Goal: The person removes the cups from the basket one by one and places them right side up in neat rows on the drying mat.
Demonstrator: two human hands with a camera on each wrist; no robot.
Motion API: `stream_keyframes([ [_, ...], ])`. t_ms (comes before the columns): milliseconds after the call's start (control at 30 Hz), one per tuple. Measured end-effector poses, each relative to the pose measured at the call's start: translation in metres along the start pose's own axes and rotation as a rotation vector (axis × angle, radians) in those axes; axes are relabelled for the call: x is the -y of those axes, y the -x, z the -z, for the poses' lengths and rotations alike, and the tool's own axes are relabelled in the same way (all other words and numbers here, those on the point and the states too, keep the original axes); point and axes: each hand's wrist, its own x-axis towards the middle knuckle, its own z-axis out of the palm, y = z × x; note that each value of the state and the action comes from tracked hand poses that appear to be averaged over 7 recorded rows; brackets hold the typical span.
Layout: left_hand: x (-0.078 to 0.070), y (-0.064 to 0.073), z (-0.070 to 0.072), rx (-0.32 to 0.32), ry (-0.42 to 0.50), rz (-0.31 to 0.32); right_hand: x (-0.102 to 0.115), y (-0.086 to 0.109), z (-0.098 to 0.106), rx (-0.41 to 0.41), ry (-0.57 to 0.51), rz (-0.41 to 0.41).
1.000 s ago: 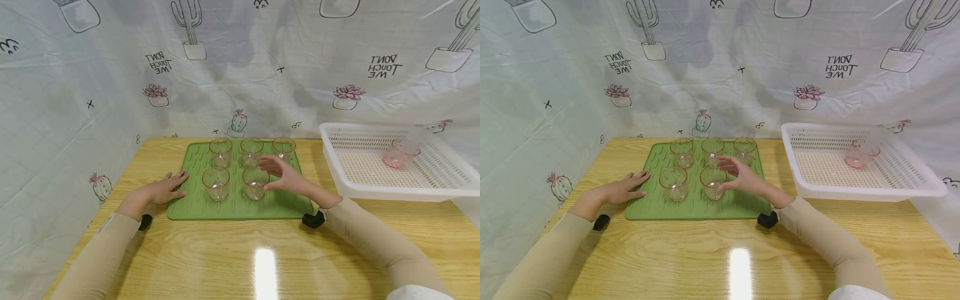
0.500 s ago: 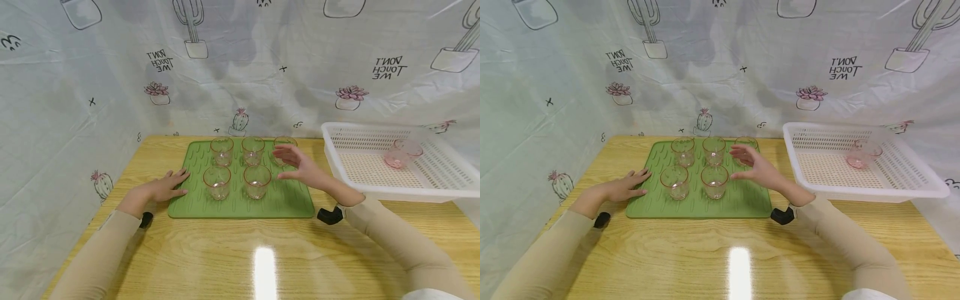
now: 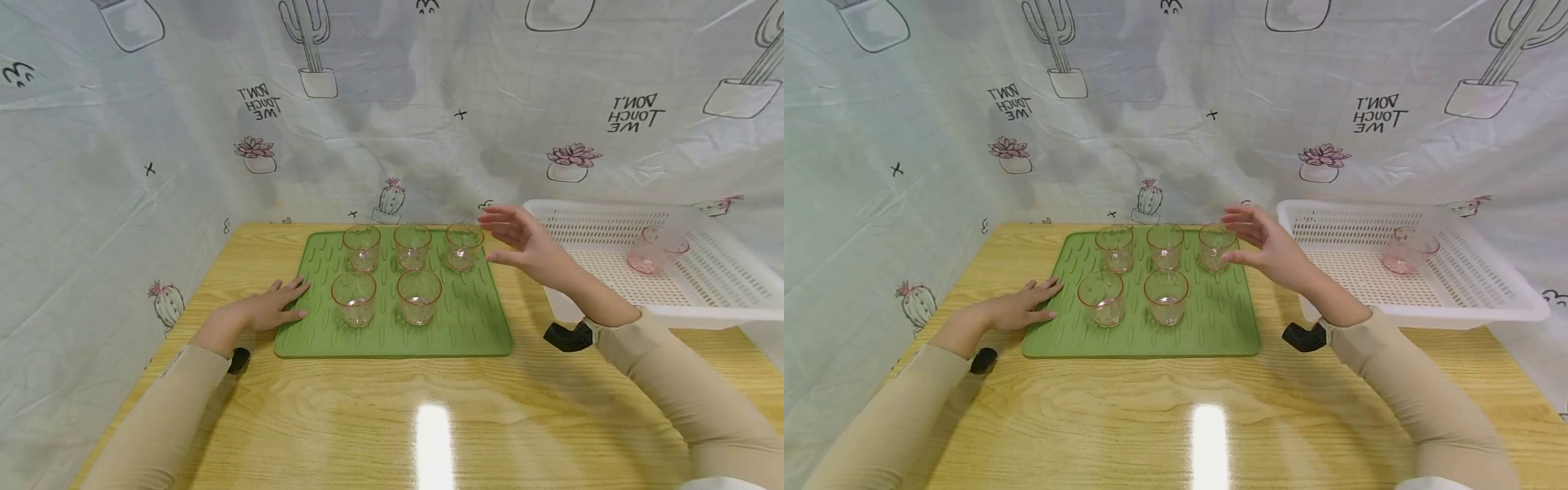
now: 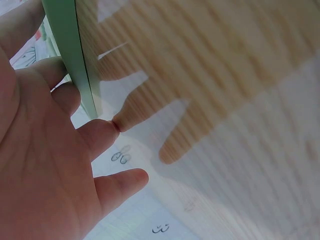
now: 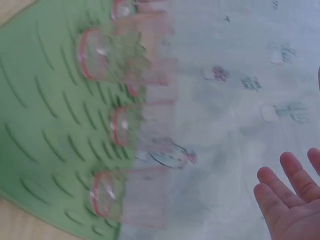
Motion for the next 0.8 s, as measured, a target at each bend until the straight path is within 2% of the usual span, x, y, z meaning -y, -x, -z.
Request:
stream_keyframes([
  [167,0.000,0.000,0.000,-0.006,-0.001,-0.004,0.005,-0.001,0.017,-0.079,-0.029,0.033],
  [400,0.002,0.001,-0.003,-0.004,0.004,-0.007,0.002,-0.001,0.043,-0.226,-0.056,0.029],
  [600,0.002,0.001,-0.003,-0.015,0.000,-0.016,-0.001,-0.001,0.066,-0.304,-0.065,0.039],
  [733,0.001,0.000,-0.002,-0.016,0.002,-0.014,-0.004,0.001,0.081,-0.366,-0.029,0.012],
  [800,0.002,0.000,-0.002,-0.014,-0.002,-0.018,-0.007,0.002,0.088,-0.398,0.031,-0.018],
])
